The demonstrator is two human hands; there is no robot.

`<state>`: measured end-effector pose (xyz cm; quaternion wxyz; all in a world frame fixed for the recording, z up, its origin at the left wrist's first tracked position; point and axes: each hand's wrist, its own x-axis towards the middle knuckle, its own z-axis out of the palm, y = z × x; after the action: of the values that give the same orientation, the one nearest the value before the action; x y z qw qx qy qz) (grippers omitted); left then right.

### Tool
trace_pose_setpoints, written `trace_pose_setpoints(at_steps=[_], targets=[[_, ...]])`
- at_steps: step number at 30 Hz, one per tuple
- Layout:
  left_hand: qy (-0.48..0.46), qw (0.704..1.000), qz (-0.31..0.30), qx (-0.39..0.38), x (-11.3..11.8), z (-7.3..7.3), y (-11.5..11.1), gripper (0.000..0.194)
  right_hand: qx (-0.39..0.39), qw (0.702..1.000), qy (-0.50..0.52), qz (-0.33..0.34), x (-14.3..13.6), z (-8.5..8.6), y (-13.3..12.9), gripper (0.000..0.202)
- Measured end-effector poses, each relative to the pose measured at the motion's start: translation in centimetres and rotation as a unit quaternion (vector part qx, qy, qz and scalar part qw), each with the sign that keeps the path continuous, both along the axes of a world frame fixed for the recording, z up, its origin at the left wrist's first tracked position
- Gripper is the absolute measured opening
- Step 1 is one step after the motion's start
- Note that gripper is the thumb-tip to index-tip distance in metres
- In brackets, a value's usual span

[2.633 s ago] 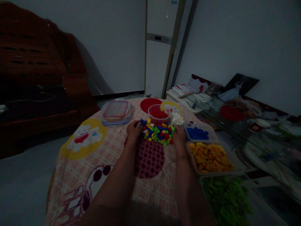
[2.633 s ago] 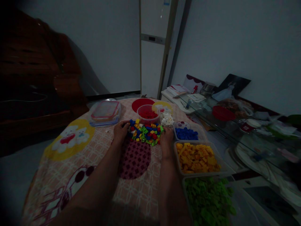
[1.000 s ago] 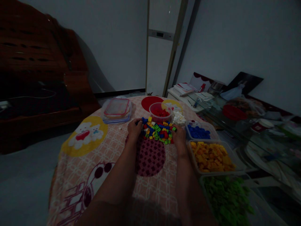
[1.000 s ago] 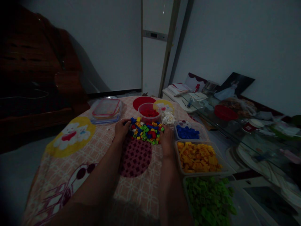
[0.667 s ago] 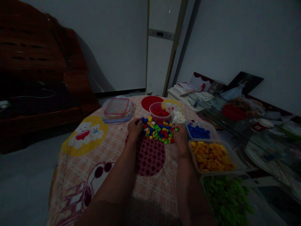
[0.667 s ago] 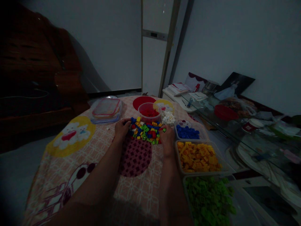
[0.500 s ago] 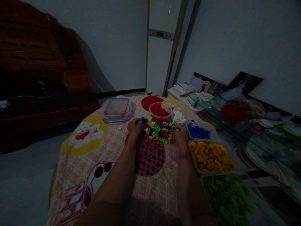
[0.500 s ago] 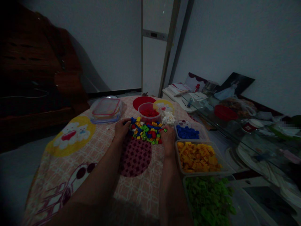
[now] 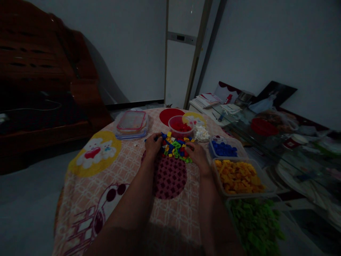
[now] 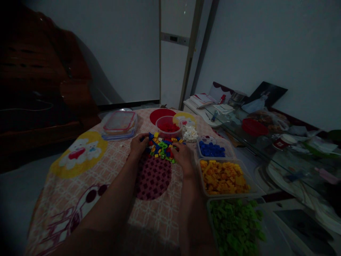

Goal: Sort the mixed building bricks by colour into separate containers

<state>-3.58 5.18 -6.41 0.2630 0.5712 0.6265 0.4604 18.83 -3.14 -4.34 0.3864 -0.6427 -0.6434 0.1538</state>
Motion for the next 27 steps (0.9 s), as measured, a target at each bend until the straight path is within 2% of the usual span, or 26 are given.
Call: trace_pose_setpoints(at_steps=[4,7,11,14,18,22,27], targets=[[-0.005,1.0,-0.006,0.0,0.0,0.2,-0.1,0.034,-0.034,0.994,0.015,0.106,-1.1,1.5,-0.6,0.012],[-0.003,1.0,-0.006,-0.006,0.0,0.3,-0.2,0.034,-0.077,0.988,0.036,0.131,-0.9,2.4,-1.1,0.014],[0.002,1.0,0.01,-0.012,0.1,0.4,-0.2,0.033,-0.066,0.994,0.071,0.054,0.2,2.4,-1.0,0.019],[-0.003,1.0,0.014,-0.017,0.2,0.5,-0.2,0.033,-0.019,0.997,0.064,-0.026,1.2,1.6,-0.5,0.02],[0.0,1.0,0.019,-0.023,0.2,0.5,-0.2,0.034,0.013,0.995,0.039,-0.087,1.7,0.6,-0.2,0.022],[-0.006,1.0,0.018,-0.021,0.2,0.4,-0.2,0.034,-0.003,0.996,0.014,-0.093,0.6,0.4,-0.1,0.021],[0.0,1.0,0.014,-0.016,0.1,0.2,-0.1,0.035,-0.027,0.996,-0.08,-0.028,-1.4,0.3,0.3,0.032]])
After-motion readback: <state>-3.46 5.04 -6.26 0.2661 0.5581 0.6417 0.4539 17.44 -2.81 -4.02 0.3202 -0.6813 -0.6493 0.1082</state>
